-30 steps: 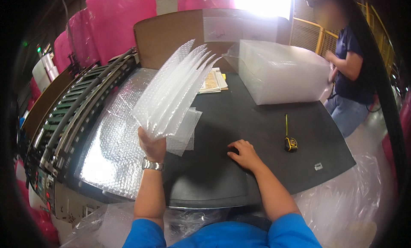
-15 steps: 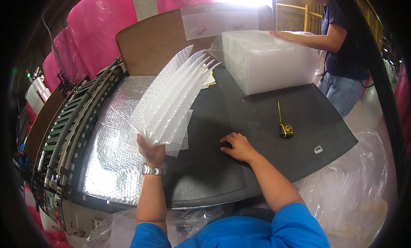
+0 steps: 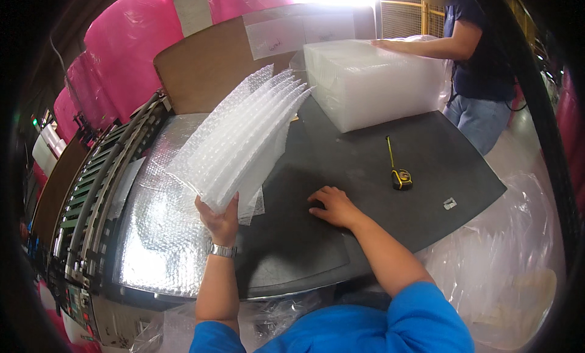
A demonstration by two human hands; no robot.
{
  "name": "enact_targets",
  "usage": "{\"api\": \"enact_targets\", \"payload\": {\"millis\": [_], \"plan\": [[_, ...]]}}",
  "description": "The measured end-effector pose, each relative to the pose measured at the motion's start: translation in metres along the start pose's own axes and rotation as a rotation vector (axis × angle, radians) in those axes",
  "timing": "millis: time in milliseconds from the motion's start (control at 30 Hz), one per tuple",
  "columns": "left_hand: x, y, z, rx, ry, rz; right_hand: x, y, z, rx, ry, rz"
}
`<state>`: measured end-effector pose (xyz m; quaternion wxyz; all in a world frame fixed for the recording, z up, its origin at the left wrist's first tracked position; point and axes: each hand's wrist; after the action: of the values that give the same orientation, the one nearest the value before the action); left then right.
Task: The person folds sheets of bubble wrap on a table in a warehouse setting. They repeatedly pick up sheets, fold them in half, and stack them. A measuring tape is visible on the table but is not used during the task.
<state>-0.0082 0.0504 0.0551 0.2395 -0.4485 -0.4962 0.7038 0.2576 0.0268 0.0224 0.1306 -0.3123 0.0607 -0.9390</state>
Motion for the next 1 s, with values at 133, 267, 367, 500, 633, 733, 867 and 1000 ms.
{"api": "enact_targets", "payload": {"millis": [133, 267, 367, 500, 633, 733, 867, 1000], "plan": [[-0.003, 0.002, -0.005, 0.007, 0.008, 0.042, -0.007, -0.001, -0.004, -0.013, 0.020, 0.022], [-0.002, 0.007, -0.008, 0.025, 0.061, 0.127, -0.006, -0.002, -0.006, -0.025, 0.022, 0.029], [-0.003, 0.008, -0.013, 0.028, 0.034, 0.132, -0.009, -0.002, -0.007, -0.060, -0.018, 0.033], [-0.014, 0.004, -0.017, 0.027, 0.145, 0.189, 0.006, -0.004, 0.016, -0.419, -0.619, -0.134], [-0.013, 0.006, -0.015, 0.087, 0.113, 0.134, 0.053, 0.008, 0.104, -0.936, -0.704, 0.171], [-0.018, 0.008, -0.014, 0.159, 0.083, 0.093, 0.065, 0.007, 0.146, -0.793, -0.359, 0.296], [-0.015, 0.018, -0.023, 0.220, 0.145, 0.059, 0.061, 0.012, 0.167, -0.401, -0.318, 0.063], [-0.010, 0.027, -0.022, 0.363, 0.216, 0.093, 0.041, 0.021, 0.166, -0.201, -0.505, -0.064]]}}
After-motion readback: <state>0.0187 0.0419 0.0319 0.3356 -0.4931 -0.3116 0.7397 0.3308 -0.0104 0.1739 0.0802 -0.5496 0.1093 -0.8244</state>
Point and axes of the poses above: each hand's wrist, its own y-axis away from the middle knuckle, its own z-axis out of the back of the hand, x = y × z, and after that the axes turned 5 degrees about -z, right-handed
